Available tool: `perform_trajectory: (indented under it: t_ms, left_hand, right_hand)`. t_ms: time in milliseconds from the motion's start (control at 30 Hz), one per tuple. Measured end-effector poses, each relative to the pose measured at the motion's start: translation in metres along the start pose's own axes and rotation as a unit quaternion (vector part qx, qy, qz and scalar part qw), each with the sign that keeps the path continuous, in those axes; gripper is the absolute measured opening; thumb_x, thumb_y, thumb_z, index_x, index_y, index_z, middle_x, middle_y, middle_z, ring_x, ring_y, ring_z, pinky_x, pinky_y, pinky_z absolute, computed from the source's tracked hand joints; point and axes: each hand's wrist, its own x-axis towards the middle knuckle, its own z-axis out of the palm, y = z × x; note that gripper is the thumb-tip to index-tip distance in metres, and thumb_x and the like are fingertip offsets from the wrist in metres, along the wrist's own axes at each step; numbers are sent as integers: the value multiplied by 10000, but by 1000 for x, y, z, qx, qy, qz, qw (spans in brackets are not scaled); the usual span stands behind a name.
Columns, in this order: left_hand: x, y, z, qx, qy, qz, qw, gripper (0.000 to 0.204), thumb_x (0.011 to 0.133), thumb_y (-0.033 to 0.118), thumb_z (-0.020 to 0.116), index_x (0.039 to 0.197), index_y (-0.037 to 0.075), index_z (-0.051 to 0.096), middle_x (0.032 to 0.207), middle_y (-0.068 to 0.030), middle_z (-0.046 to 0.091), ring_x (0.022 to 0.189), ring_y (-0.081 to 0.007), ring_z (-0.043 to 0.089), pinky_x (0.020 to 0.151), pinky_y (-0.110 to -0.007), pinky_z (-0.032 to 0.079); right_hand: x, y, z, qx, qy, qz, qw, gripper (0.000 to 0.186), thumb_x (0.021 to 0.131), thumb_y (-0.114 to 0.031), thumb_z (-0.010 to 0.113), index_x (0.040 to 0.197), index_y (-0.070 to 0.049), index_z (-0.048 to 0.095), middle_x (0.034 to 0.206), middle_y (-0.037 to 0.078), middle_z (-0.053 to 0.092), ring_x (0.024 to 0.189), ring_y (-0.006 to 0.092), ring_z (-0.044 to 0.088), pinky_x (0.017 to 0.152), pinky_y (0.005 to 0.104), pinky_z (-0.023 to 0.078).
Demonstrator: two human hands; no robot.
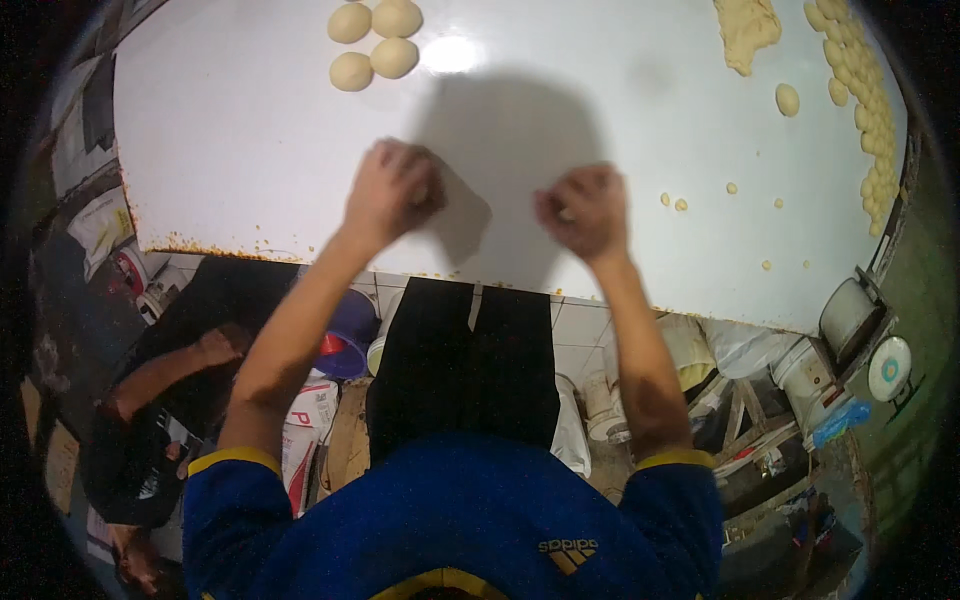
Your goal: The person places dough balls onto baking trays, stacks the trays, and rolls portions of dough into balls on the table by hand.
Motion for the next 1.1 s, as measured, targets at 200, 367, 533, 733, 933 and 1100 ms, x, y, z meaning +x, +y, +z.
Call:
perform_trajectory:
  t_ms: [200,367,533,733,933,1100]
  left_hand:
    - [57,-3,1,-3,45,-29,999,290,777,173,827,1016,121,670,1062,-58,650,1037,-338,603,868,-478,515]
    - [6,23,-24,-64,63,-112,990,529,784,142,863,1284,159,689,1348,-137,626,1224,-373,619,1063,-528,523]
    - [-7,10,-56,-161,-10,-178,971,628,819,7,823,1411,156,676,1417,-163,593,1234,-384,629,1045,-452,566]
    - [10,-16,-102,-130,55,-260,955,641,834,-36,795,1440,101,636,1338,-142,635,1263,-369,633,1041,-458,568]
    - [4,-24,-93,-71,59,-238,967,669,815,4,844,1442,123,640,1496,-199,545,1325,-435,552,1112,-487,533]
    - [22,3,-95,-73,145,-254,954,553,885,7,765,1410,54,601,1457,-225,558,1348,-414,571,1077,-465,535]
  right_hand:
    - [80,-33,24,23,85,101,991,247,887,-150,877,774,-118,659,841,15,636,877,289,578,796,437,440]
    - [43,-69,-18,32,19,124,992,219,910,-105,848,1115,-104,768,1100,89,680,1036,299,628,1003,445,501]
    - [56,-65,-62,96,-124,189,969,412,913,-34,818,1313,-101,749,1236,124,678,1111,316,681,1009,434,552]
    - [138,-121,-24,230,-109,191,948,472,897,-97,844,1333,-54,670,1159,158,724,1171,354,723,923,443,618]
    - [153,-125,48,209,-92,52,972,590,831,-240,924,1337,-78,667,1343,153,631,1234,428,637,1029,509,577]
    - [189,-14,-27,41,82,68,994,556,892,-228,886,1355,-33,647,1330,161,655,1280,398,588,1135,522,477]
